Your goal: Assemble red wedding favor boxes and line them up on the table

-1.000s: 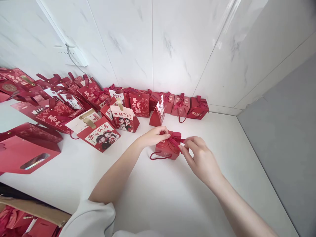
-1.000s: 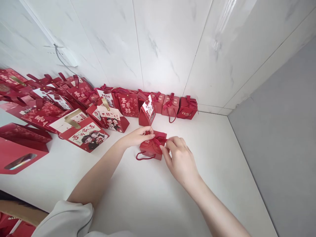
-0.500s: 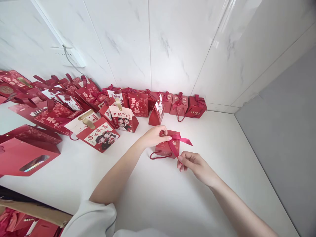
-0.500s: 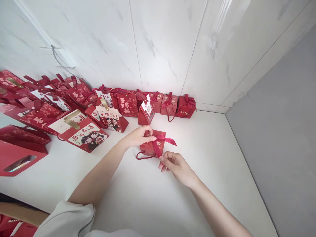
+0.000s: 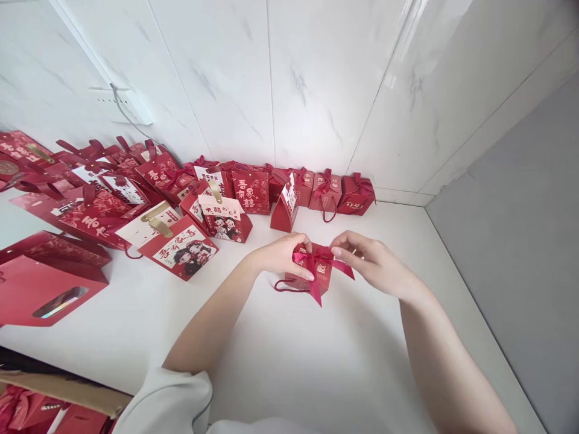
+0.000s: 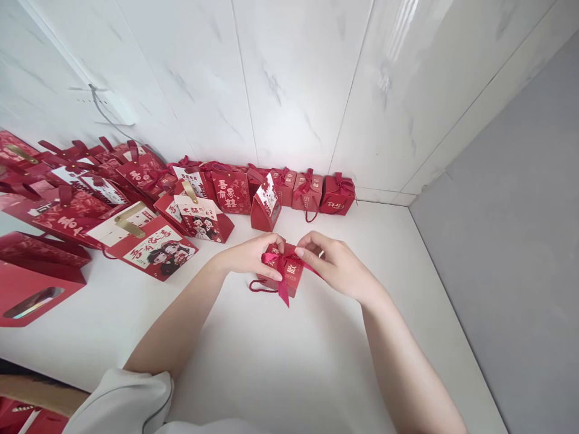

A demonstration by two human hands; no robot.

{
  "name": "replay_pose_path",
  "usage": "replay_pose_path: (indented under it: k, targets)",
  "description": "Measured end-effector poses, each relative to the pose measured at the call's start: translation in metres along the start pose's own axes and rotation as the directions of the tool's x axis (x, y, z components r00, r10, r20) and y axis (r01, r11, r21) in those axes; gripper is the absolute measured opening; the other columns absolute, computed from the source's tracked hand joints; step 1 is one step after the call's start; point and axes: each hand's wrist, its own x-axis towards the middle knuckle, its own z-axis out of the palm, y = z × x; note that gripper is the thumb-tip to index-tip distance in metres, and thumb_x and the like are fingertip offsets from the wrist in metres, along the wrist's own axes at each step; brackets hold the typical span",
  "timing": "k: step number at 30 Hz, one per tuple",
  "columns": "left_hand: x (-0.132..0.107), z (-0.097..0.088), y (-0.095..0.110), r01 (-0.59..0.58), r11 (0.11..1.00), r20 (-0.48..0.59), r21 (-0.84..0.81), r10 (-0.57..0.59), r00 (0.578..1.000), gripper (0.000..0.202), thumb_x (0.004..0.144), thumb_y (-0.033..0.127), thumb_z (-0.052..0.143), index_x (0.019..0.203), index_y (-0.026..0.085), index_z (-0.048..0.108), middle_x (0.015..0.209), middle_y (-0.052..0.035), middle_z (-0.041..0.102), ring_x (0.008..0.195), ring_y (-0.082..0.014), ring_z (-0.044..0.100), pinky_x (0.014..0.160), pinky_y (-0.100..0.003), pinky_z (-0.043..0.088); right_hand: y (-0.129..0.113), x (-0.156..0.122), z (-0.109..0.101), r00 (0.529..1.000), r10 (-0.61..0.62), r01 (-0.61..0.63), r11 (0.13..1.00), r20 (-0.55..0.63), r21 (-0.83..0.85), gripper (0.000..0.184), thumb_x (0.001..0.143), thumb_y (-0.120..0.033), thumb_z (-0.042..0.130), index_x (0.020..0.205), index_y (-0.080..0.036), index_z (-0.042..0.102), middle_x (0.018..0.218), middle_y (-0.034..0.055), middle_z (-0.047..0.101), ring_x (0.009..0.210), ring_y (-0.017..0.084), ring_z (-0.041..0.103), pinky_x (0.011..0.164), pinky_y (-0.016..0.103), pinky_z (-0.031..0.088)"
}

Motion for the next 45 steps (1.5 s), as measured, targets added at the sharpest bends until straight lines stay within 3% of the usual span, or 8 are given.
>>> replay_pose_path:
  k: [4,8,12,17,27,37,42,45]
  targets:
    - [-0.016,-0.017,0.011,0.012,1.0,-0.064,-0.007,-0.013,0.998,0.048,0.071,0.052,0.071,0.108,0.026,0.056,0.118,-0.0025,0.056,0.11,-0.0217,0.052,0.09,-0.032,0.041,0.012,0.02,0.003,0.994,0.059,-0.064,0.997,-0.096,-0.05,0.032,0.091,-0.055,0.049,0.098,-0.025,0.058,0.078,0.0001,0.062,0.069,0.015,0.055,0.062,0.027,0.042]
    - [-0.025,-0.031,0.012,0.078,0.996,-0.188,0.042,-0.069,0.98,0.037,0.076,0.054,0.065,0.098,0.025,0.063,0.094,-0.0006,0.057,0.09,-0.0173,0.054,0.077,-0.028,0.042,0.023,0.026,0.003,0.96,0.214,-0.239,0.962,0.181,0.131,0.043,0.087,-0.063,0.05,0.1,-0.022,0.055,0.051,-0.0046,0.055,0.043,0.012,0.044,0.047,0.025,0.036]
    - [-0.022,-0.03,0.003,0.143,0.989,-0.027,0.025,-0.142,0.99,0.034,0.071,0.05,0.071,0.089,0.022,0.066,0.069,0.0034,0.048,0.062,-0.0109,0.043,0.056,-0.024,0.032,0.031,0.029,0.002,0.923,0.169,-0.282,0.908,0.346,0.309,0.042,0.08,-0.058,0.063,0.095,-0.02,0.053,0.055,-0.0018,0.064,0.036,0.009,0.044,0.042,0.023,0.032]
    - [-0.014,-0.027,0.001,0.143,0.985,0.092,-0.101,-0.134,0.987,0.035,0.075,0.052,0.065,0.082,0.017,0.067,0.067,0.0022,0.05,0.06,-0.0098,0.041,0.055,-0.023,0.031,0.036,0.03,-0.001,0.892,0.147,-0.303,0.896,0.427,0.325,0.041,0.081,-0.059,0.06,0.08,-0.019,0.054,0.051,-0.0026,0.061,0.035,0.009,0.044,0.041,0.023,0.029]
    - [-0.016,-0.032,0.005,0.129,0.99,0.034,-0.064,-0.127,0.991,0.042,0.078,0.055,0.061,0.064,0.017,0.053,0.063,0.0022,0.042,0.057,-0.0098,0.038,0.052,-0.024,0.028,0.041,0.029,-0.004,0.923,0.029,-0.138,0.955,0.384,0.261,0.043,0.087,-0.057,0.054,0.068,-0.018,0.052,0.055,-0.0068,0.04,0.05,0.008,0.029,0.051,0.025,0.023]
    - [-0.022,-0.034,0.005,0.15,0.987,-0.028,0.064,-0.148,0.989,0.047,0.081,0.056,0.055,0.057,0.017,0.044,0.062,0.0017,0.036,0.055,-0.0101,0.031,0.05,-0.026,0.021,0.042,0.033,0.008,0.923,0.05,-0.174,0.938,0.382,0.3,0.043,0.085,-0.06,0.055,0.077,-0.018,0.056,0.06,-0.0058,0.04,0.054,0.008,0.032,0.051,0.024,0.025]
    - [-0.024,-0.033,0.002,0.165,0.984,-0.084,0.063,-0.16,0.984,0.037,0.081,0.052,0.057,0.068,0.018,0.057,0.074,-0.0005,0.054,0.066,-0.0132,0.046,0.058,-0.025,0.034,0.042,0.034,0.014,0.96,0.051,-0.135,0.946,0.276,0.296,0.038,0.086,-0.059,0.053,0.092,-0.021,0.057,0.066,-0.0046,0.047,0.055,0.01,0.037,0.051,0.023,0.028]
    - [-0.021,-0.028,0.003,0.141,0.99,-0.2,0.014,-0.135,0.97,0.028,0.079,0.047,0.062,0.09,0.022,0.06,0.097,-0.0015,0.061,0.091,-0.0183,0.056,0.074,-0.027,0.042,0.035,0.029,0.016,0.994,0.103,-0.105,0.987,0.028,0.123,0.037,0.089,-0.056,0.051,0.106,-0.024,0.054,0.069,-0.0031,0.054,0.057,0.012,0.044,0.055,0.025,0.034]
